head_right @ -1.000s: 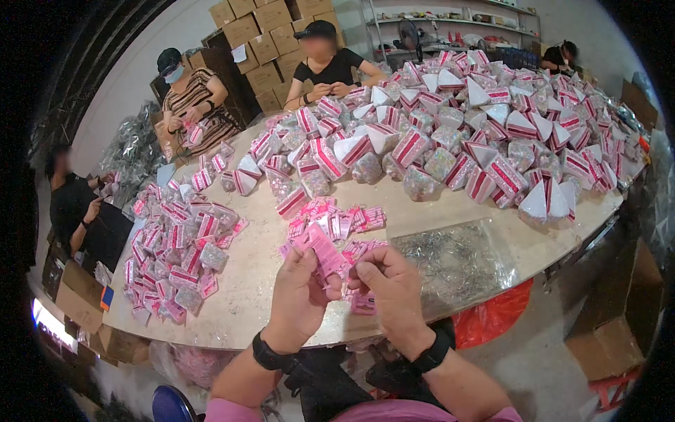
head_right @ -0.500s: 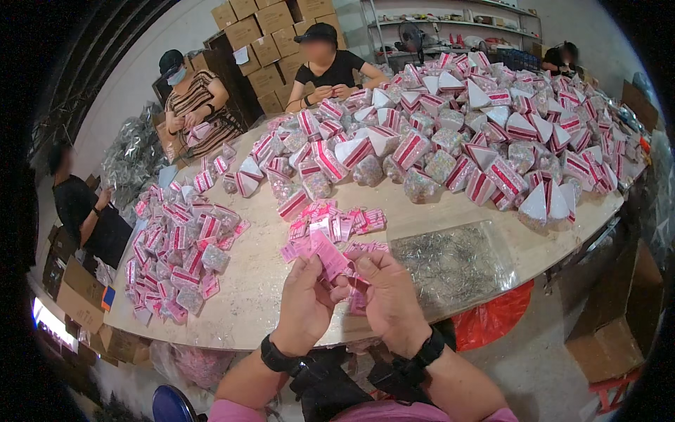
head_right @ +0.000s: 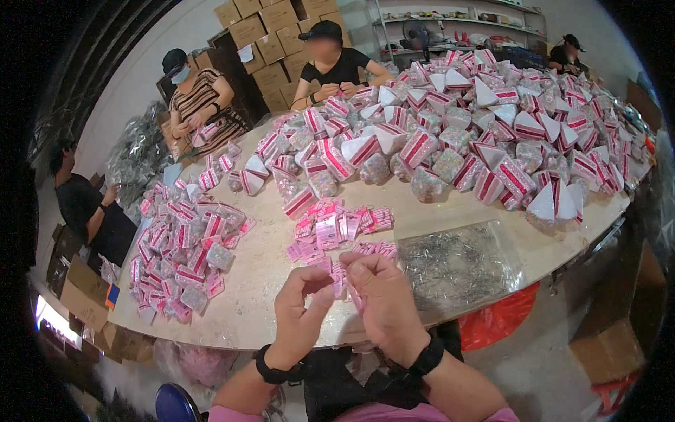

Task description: Sorting and packaging foam triangular items into plastic bags at a communal workbench.

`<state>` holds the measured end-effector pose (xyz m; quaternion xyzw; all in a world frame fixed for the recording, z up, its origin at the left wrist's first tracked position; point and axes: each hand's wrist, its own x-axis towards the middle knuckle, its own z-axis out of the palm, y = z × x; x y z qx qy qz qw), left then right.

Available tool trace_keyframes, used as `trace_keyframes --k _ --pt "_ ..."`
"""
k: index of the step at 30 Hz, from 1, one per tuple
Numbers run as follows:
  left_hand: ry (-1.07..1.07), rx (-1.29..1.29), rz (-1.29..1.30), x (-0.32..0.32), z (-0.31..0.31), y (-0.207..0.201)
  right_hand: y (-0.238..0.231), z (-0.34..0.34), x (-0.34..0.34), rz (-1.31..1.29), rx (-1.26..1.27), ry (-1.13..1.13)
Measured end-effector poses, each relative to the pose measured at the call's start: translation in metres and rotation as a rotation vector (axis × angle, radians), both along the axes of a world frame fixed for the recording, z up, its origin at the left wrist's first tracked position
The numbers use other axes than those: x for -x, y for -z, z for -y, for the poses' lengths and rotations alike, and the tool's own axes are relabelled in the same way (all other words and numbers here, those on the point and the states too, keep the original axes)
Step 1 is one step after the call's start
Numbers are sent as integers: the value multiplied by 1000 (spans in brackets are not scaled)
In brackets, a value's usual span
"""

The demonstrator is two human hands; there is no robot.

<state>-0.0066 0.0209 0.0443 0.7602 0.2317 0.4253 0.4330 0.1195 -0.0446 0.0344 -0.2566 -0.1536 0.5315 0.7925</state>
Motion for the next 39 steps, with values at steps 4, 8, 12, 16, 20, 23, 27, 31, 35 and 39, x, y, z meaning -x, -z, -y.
trace_keyframes --k 4,8,12,16,20,23,27,31,35,39 --pt "13 -177 -40 -4 -3 -12 0 -1 7 54 -62 24" --pt "-38 -204 -3 -3 -1 -15 -10 1 4 59 -23 -17" --pt "-73 -256 -42 -4 1 -12 -7 7 2 248 109 -122" --pt "13 -370 -85 6 -3 -11 2 11 4 260 93 -229" --pt "418 36 -249 14 -13 -34 8 21 -2 366 88 -466" --pt "626 70 -422 22 -22 -38 11 27 2 331 79 -527" --pt "623 -32 -392 32 -18 -29 4 31 5 216 184 -523" --pt "524 -93 -387 36 -9 -27 24 29 7 230 62 -554" --pt "516 -112 -349 35 -6 -27 28 31 11 294 113 -562" --pt "401 -182 -376 43 -6 -26 26 34 12 261 87 -580"
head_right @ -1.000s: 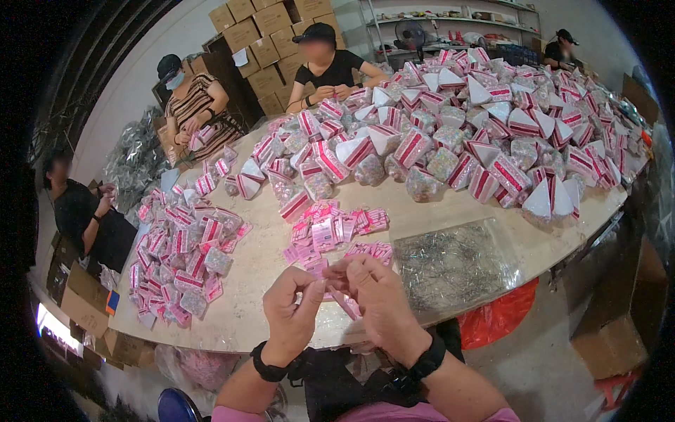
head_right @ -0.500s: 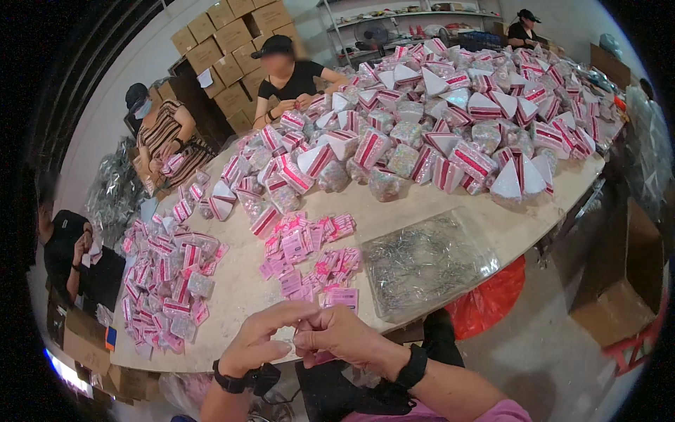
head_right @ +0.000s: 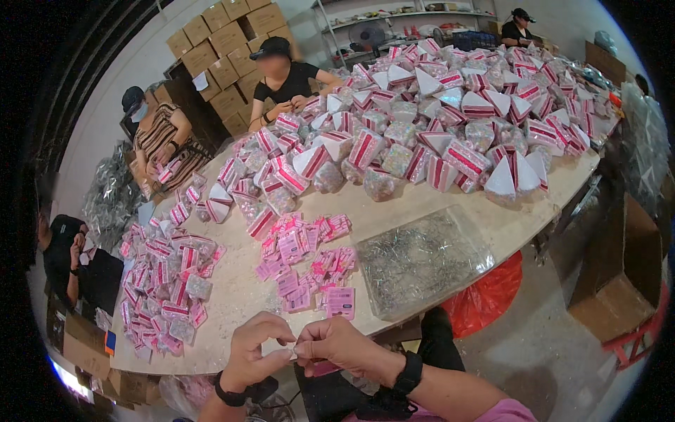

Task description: Sorting and packaging foam triangular items into plastic bags at a communal workbench.

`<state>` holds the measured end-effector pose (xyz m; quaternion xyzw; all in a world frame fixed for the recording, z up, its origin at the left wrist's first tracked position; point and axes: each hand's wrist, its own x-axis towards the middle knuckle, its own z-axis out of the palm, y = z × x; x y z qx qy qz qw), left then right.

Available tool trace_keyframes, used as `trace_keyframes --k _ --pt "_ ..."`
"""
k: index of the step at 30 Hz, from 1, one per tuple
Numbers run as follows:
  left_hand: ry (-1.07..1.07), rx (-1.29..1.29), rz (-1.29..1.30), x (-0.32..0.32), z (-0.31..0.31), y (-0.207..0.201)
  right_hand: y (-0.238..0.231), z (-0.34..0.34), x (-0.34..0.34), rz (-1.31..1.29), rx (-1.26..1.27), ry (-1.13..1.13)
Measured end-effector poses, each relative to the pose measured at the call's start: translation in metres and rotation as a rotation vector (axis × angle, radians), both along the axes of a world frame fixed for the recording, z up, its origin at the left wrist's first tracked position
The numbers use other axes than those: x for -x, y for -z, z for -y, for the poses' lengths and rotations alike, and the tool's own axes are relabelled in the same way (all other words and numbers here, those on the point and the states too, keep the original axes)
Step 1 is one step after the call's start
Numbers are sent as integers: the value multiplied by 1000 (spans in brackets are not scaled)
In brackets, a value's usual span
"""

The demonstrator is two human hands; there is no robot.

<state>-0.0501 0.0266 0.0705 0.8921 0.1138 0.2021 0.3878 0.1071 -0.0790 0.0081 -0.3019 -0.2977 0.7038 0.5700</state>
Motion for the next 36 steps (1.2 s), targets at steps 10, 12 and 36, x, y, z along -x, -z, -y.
trace_keyframes --k 10,12,36 --pt "-131 4 25 2 12 7 -16 4 15 262 -61 160" --pt "-168 106 31 0 13 10 -22 10 20 390 -37 243" --pt "-241 556 -27 -50 3 -13 -24 42 -10 1494 -640 809"
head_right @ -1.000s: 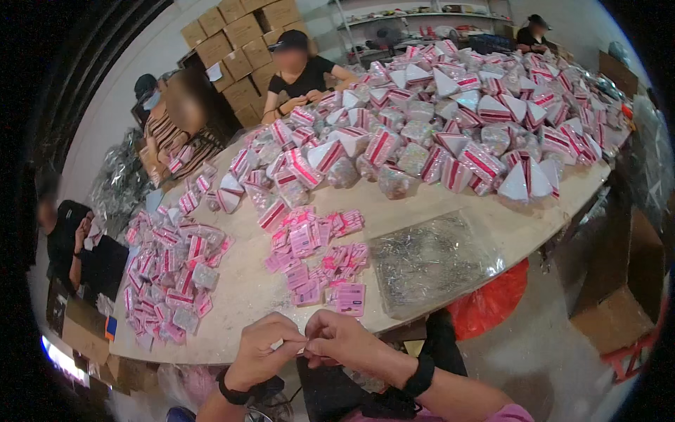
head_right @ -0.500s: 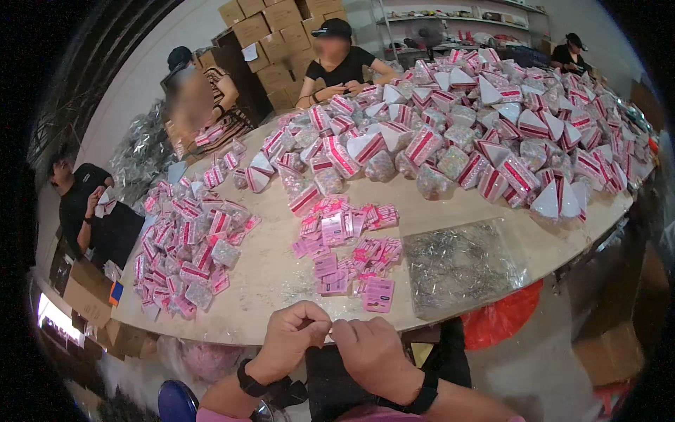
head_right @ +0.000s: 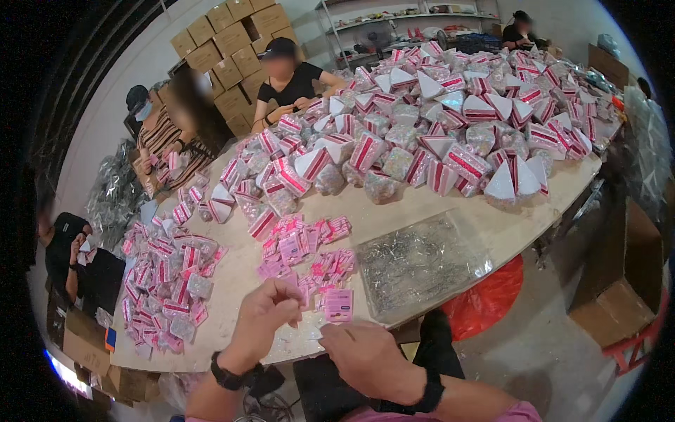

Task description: Sorting and packaging foam triangular items into plastic bags at a communal workbench.

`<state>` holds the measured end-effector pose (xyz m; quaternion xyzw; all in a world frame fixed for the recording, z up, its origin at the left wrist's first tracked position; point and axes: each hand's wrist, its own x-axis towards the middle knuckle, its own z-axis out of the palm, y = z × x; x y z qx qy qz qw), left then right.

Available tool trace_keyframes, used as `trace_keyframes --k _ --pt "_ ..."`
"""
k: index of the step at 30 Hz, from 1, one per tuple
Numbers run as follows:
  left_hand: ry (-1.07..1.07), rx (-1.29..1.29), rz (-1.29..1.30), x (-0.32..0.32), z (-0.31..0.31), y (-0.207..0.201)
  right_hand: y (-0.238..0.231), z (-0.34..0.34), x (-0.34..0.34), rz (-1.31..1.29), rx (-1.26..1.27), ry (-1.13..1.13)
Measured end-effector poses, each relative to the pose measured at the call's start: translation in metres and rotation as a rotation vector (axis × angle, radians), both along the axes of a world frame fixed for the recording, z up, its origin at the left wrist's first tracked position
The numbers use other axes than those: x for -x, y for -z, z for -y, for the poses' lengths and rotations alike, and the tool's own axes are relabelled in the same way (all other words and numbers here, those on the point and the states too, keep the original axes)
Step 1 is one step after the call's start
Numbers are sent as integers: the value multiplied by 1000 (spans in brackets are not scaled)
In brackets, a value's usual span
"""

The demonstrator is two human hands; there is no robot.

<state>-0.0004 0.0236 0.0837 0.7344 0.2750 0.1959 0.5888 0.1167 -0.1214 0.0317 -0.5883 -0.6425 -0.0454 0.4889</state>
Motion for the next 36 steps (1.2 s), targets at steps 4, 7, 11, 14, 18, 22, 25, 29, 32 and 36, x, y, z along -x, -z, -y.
trace_keyframes --k 4,7,11,14,18,22,25,29,32,36 --pt "121 -562 -63 -69 -32 -22 -7 34 -25 -147 -36 108" --pt "213 -834 -59 -137 -65 -16 -17 56 -33 -234 30 275" --pt "205 -1081 -202 -218 -119 32 -4 67 -50 -291 56 321" --pt "204 -1064 -265 -264 -127 49 -1 79 -67 -374 128 314" --pt "173 -1126 -369 -287 -125 61 -1 88 -80 -513 142 277" --pt "202 -1044 -413 -275 -134 51 2 88 -86 -534 153 289" --pt "110 -810 -277 -232 -137 20 7 87 -88 -566 173 324" --pt "-102 -460 -130 -154 -118 -12 10 77 -81 -607 134 303" --pt "-34 -30 280 -99 -100 5 3 67 -69 -638 160 255" --pt "-83 253 515 -54 -45 29 -4 43 -57 -449 64 136"
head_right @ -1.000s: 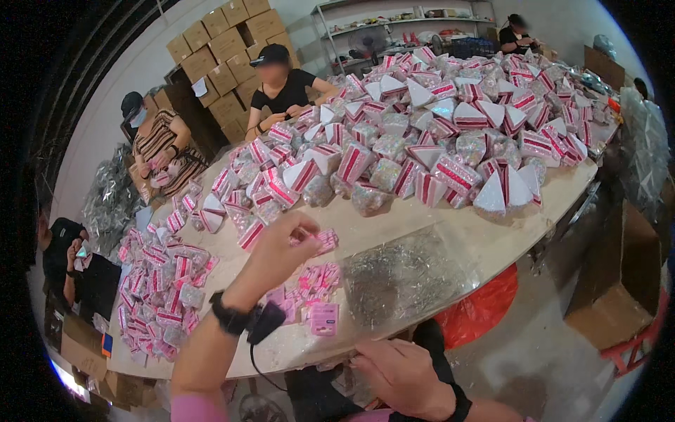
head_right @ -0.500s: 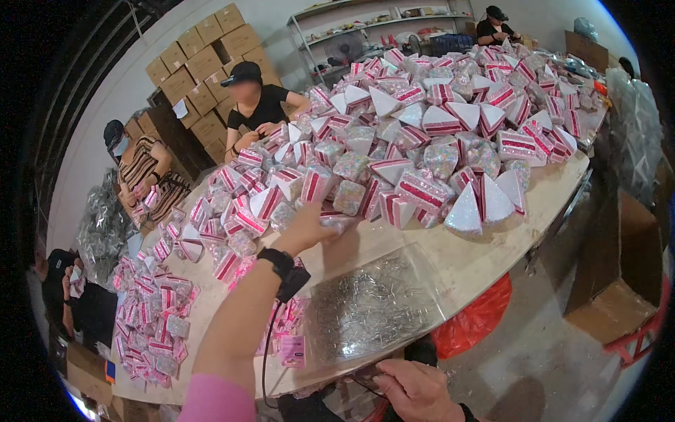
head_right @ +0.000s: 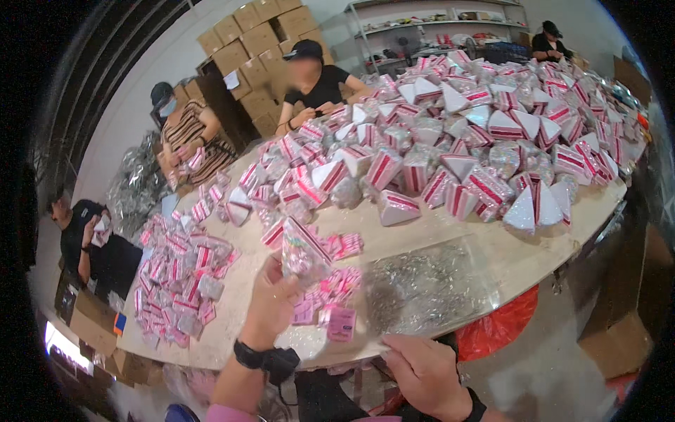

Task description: Sorting and packaging foam triangular items into plastic bags at a communal workbench.

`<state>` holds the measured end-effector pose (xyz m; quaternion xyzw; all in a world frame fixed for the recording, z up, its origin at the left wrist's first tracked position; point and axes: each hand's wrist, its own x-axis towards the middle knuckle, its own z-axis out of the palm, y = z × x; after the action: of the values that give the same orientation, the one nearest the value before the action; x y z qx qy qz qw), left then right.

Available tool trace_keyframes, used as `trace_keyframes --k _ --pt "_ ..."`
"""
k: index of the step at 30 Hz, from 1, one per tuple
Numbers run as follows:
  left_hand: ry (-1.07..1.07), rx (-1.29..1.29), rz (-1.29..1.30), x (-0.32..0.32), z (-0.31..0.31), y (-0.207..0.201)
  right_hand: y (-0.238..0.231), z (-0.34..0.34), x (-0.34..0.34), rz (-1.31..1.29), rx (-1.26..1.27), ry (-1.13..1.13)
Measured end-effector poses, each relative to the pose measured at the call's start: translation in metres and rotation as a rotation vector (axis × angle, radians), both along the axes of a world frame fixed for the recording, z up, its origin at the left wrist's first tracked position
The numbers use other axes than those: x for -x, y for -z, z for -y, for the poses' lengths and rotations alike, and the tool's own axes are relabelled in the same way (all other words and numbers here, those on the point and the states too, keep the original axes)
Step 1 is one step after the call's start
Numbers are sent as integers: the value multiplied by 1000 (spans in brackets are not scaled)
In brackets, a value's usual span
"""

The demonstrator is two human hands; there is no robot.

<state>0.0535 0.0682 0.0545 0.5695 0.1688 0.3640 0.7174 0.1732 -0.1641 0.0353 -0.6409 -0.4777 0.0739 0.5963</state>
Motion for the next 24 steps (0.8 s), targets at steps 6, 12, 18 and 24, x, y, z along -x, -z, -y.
trace_keyframes --k 6,12,18,24 --pt "-185 142 180 31 47 28 -33 -41 34 131 -62 -100" --pt "-312 109 187 48 61 28 -40 -64 54 179 -35 -114" --pt "-279 97 232 55 63 28 -40 -74 64 264 -34 -120" --pt "-294 126 228 60 70 30 -40 -77 70 263 -31 -125"
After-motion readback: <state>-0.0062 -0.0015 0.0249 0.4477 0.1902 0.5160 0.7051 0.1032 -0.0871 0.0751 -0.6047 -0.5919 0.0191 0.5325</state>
